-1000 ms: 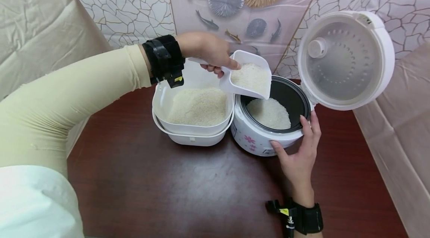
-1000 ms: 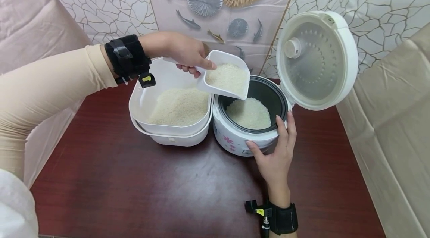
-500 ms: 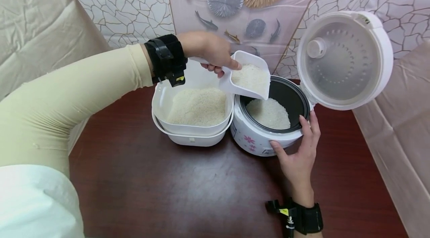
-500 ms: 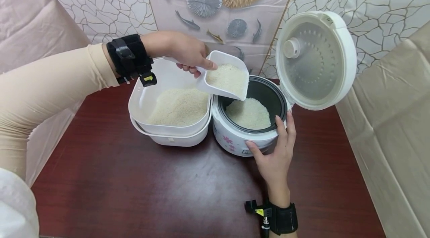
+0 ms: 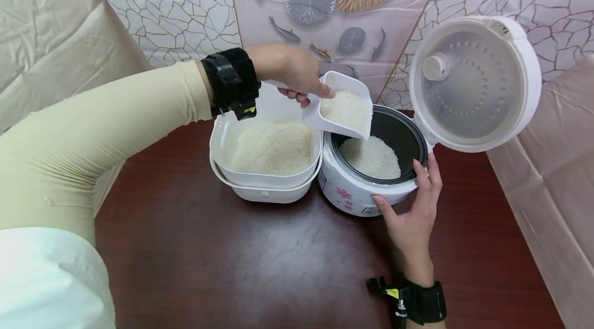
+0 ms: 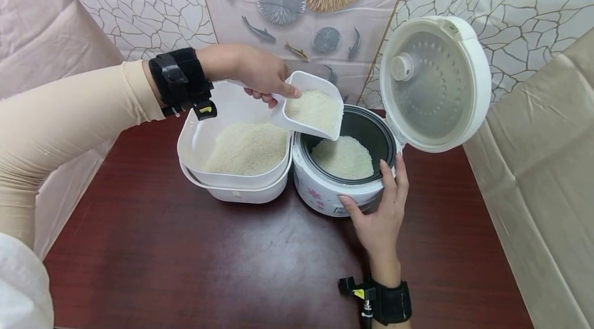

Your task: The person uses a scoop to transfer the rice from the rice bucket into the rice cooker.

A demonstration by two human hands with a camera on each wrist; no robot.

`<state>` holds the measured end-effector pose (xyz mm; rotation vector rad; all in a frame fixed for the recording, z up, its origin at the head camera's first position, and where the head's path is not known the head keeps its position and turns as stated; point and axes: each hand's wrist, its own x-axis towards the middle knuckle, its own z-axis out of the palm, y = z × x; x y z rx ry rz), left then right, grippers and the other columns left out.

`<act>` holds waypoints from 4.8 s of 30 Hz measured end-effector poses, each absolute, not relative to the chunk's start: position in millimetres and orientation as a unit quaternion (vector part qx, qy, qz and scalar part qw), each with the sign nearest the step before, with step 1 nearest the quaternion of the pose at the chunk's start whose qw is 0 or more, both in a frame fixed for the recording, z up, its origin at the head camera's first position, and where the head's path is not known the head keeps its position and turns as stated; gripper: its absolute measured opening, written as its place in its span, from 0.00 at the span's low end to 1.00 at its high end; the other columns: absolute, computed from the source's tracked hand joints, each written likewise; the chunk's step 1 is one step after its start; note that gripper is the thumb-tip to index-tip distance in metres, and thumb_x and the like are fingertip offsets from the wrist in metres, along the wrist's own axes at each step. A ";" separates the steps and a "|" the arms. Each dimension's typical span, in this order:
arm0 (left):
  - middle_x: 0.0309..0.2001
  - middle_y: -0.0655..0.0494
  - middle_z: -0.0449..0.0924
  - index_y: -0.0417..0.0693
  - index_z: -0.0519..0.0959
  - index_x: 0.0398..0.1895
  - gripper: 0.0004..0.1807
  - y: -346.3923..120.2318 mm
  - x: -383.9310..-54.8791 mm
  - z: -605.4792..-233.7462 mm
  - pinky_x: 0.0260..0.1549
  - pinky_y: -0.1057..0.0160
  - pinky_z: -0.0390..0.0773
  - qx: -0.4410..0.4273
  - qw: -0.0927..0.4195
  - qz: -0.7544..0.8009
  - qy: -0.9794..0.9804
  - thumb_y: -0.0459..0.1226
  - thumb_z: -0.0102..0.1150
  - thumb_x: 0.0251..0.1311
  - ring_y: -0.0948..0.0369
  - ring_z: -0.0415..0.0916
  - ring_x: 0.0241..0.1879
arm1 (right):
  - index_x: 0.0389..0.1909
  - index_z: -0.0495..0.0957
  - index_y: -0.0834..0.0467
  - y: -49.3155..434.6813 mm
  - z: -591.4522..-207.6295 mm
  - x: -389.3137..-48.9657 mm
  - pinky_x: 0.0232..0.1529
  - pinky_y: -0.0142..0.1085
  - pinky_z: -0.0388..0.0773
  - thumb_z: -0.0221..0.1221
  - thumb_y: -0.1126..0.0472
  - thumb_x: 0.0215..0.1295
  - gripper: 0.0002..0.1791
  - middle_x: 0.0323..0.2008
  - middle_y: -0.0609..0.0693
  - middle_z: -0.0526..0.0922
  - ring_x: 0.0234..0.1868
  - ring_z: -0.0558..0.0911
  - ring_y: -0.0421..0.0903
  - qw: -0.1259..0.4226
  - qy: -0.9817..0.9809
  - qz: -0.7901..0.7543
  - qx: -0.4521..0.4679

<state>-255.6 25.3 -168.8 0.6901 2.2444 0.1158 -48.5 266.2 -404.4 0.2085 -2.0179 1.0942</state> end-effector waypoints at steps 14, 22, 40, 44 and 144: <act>0.26 0.65 0.74 0.46 0.78 0.39 0.29 28.2 -255.5 -168.1 0.32 0.67 0.71 0.269 0.380 0.027 0.884 0.61 0.44 0.80 0.67 0.69 0.26 | 0.73 0.68 0.67 271.9 -413.1 -50.8 0.77 0.57 0.54 0.67 0.28 0.62 0.55 0.80 0.66 0.58 0.81 0.57 0.60 0.400 -0.806 0.429 0.077; 0.25 0.64 0.74 0.45 0.78 0.39 0.29 30.0 -254.8 -167.4 0.29 0.68 0.70 0.266 0.381 0.028 0.885 0.60 0.44 0.80 0.67 0.69 0.24 | 0.73 0.68 0.66 271.1 -412.1 -50.5 0.77 0.57 0.54 0.67 0.28 0.62 0.55 0.79 0.67 0.58 0.81 0.57 0.61 0.400 -0.807 0.428 0.078; 0.25 0.65 0.73 0.46 0.79 0.40 0.29 33.7 -255.8 -164.0 0.31 0.68 0.71 0.280 0.380 -0.002 0.881 0.61 0.42 0.81 0.67 0.68 0.25 | 0.73 0.68 0.67 269.4 -409.1 -50.0 0.77 0.56 0.54 0.67 0.28 0.62 0.54 0.79 0.67 0.58 0.81 0.58 0.61 0.404 -0.806 0.424 0.081; 0.23 0.64 0.71 0.46 0.80 0.40 0.30 34.6 -255.5 -163.2 0.32 0.67 0.70 0.281 0.375 -0.012 0.883 0.61 0.42 0.81 0.66 0.67 0.25 | 0.73 0.68 0.67 268.3 -406.8 -49.2 0.77 0.56 0.54 0.67 0.29 0.63 0.54 0.79 0.68 0.58 0.80 0.58 0.61 0.404 -0.805 0.427 0.083; 0.22 0.61 0.72 0.47 0.84 0.35 0.28 58.4 -244.6 -162.0 0.27 0.65 0.67 0.283 0.298 -0.103 0.906 0.57 0.42 0.79 0.65 0.68 0.22 | 0.74 0.68 0.65 278.1 -421.2 -53.0 0.77 0.55 0.55 0.68 0.27 0.61 0.55 0.80 0.64 0.58 0.81 0.57 0.59 0.396 -0.809 0.427 0.077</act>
